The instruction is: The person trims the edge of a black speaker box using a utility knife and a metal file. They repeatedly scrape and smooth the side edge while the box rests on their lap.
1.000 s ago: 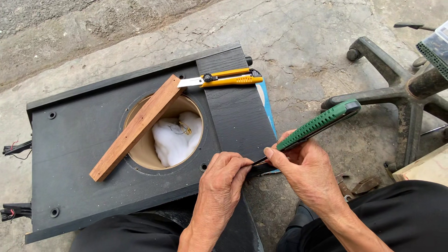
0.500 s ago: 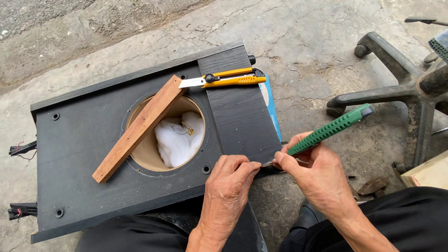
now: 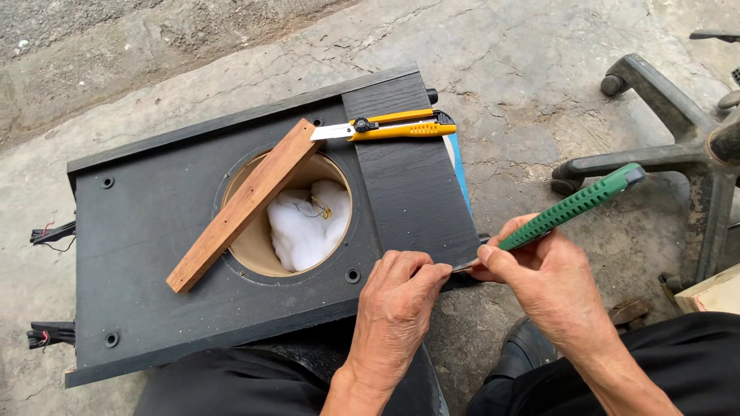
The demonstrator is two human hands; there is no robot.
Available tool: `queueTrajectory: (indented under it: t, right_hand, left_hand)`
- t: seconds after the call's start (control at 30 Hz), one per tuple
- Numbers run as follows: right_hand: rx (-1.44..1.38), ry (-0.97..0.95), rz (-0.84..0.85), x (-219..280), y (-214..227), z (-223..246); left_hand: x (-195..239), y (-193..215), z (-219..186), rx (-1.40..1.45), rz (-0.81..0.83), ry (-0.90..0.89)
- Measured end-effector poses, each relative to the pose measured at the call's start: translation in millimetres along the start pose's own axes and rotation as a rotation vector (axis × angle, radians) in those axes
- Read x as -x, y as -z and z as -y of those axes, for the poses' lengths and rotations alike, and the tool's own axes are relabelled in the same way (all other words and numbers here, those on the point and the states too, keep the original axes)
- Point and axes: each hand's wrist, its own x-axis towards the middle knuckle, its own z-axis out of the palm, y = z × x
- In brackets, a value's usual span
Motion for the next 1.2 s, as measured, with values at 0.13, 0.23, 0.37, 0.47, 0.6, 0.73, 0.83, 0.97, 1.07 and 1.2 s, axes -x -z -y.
queueTrajectory:
  t: [0.13,0.23,0.37,0.47,0.6,0.73,0.83,0.97,1.07,1.2]
  right_hand:
    - [0.023,-0.005,-0.043,0,3,4]
    - [0.023,-0.014,-0.031,-2,5,4]
    - [0.001,-0.005,-0.044,-4,10,5]
    - [0.026,0.000,-0.062,-6,17,7]
    - [0.040,-0.003,-0.040,-11,20,4]
    - [0.034,-0.017,-0.063,-7,18,6]
    - [0.019,-0.011,-0.077,-7,19,6]
    - [0.073,-0.021,-0.144,-1,19,17]
    - [0.093,0.118,-0.204,-9,45,12]
    - [0.136,0.368,-0.276,3,76,31]
  left_hand:
    - [-3,-5,0,0.027,0.008,-0.018]
    - [-3,-7,-1,-0.015,0.018,-0.009]
    - [-6,-15,-4,-0.048,-0.008,-0.025]
    - [-10,-20,-6,-0.094,-0.004,-0.045]
    - [-10,-22,-7,-0.136,-0.010,-0.058]
    - [-8,-22,-9,-0.162,-0.040,-0.064]
    - [-8,-24,-8,-0.150,-0.024,-0.064]
    - [-15,-29,-12,-0.099,-0.012,-0.058]
    - [-33,-49,-28,-0.080,-0.037,-0.093]
    - [-64,-53,-65,0.005,-0.107,-0.130]
